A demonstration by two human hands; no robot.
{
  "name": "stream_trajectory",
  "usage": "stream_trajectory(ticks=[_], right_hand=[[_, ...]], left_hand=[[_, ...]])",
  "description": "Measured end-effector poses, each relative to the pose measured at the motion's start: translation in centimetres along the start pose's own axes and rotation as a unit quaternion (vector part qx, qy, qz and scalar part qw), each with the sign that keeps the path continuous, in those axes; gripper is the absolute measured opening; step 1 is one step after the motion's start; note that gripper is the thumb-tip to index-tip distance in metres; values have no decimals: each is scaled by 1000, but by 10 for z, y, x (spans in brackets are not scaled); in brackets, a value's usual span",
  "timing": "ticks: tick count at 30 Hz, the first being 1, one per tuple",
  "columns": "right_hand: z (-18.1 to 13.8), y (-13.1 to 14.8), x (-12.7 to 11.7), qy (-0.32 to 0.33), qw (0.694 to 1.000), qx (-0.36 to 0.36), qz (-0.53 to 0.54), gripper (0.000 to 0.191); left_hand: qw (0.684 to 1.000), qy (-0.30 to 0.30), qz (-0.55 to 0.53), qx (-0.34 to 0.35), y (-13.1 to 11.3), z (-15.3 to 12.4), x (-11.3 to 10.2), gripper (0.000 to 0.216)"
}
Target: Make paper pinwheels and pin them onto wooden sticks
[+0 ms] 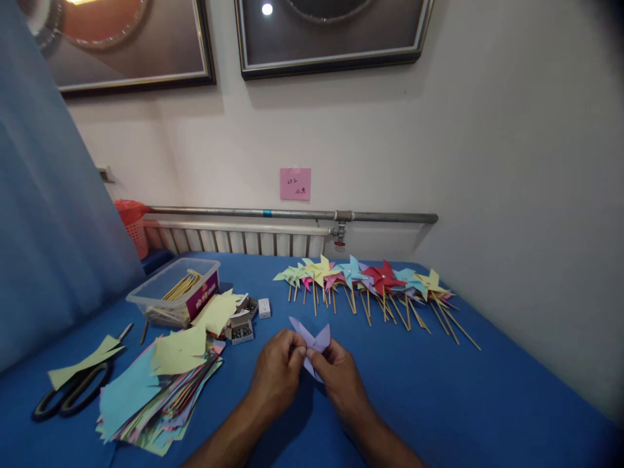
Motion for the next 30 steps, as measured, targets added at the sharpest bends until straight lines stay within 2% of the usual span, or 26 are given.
stream_trajectory(ticks=[23,30], right_hand=[[3,-10,0,11,1000,17,23,33],[3,-8,-1,12,1000,3,9,35]], left_hand=[[1000,7,9,-12,2,0,2,14],[1000,-18,-7,-15,1,-1,-2,12]])
Point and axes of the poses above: each hand's wrist, its own z-axis towards the middle knuckle, its own x-axis out of the palm, y = z × x, the point moved 9 cm from there along z, towards the middle knuckle, and after that the axes turned 9 degrees about y, right-handed, at the moved point
